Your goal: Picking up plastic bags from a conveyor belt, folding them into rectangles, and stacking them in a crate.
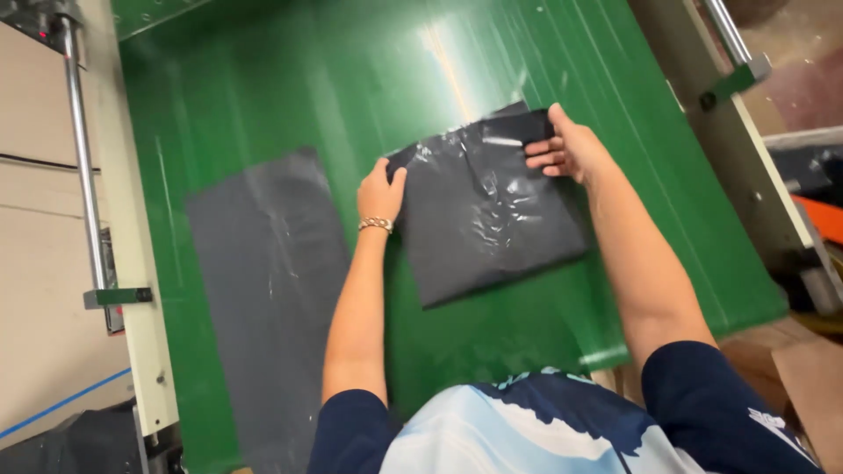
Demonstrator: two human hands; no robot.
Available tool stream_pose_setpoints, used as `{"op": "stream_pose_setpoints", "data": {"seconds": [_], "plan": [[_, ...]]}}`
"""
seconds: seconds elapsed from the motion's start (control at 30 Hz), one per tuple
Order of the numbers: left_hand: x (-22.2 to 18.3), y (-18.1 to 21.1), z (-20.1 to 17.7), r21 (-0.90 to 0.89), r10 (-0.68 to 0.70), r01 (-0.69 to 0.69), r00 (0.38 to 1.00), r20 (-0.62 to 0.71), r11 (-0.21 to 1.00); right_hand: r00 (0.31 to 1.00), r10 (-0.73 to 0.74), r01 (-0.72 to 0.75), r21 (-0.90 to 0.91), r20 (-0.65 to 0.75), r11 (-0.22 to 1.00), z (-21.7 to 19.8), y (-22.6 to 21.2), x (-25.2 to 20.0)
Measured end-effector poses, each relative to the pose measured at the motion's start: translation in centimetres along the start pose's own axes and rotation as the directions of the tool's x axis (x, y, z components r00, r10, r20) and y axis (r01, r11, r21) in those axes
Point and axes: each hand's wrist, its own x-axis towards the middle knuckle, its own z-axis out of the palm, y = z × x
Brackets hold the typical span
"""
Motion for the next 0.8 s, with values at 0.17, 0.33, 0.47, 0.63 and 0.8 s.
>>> {"op": "stream_pose_setpoints", "data": {"seconds": [0.17,0.33,0.47,0.63,0.8], "plan": [[1.1,-1.5,2.8,0.151,-0.019,0.031,0.996,-0.086,0.988,0.966,-0.16,0.042,-0.489,-0.202,0.871,1.2,-1.3,2.7],[0.4,0.5,2.6,0.341,0.058,0.023,0.972,-0.227,0.94,0.84,-0.523,0.065,-0.931,-0.142,0.358,2.5,-0.8,6.0],[-2.3,4.7,3.0,0.56,0.482,-0.24,0.81,-0.334,0.793,0.789,-0.588,0.217,-0.976,0.179,-0.005,2.7,0.0,10.7],[-9.4,8.3,8.6,0.285,0.712,-0.664,0.693,-0.114,0.691,0.939,-0.265,0.247,-0.966,0.219,0.075,3.4,-2.3,12.1],[-11.0,7.9,9.3,0.186,0.649,-0.647,0.759,0.055,0.74,0.961,-0.204,0.168,-0.981,0.185,-0.099,4.2,-2.3,12.3]]}}
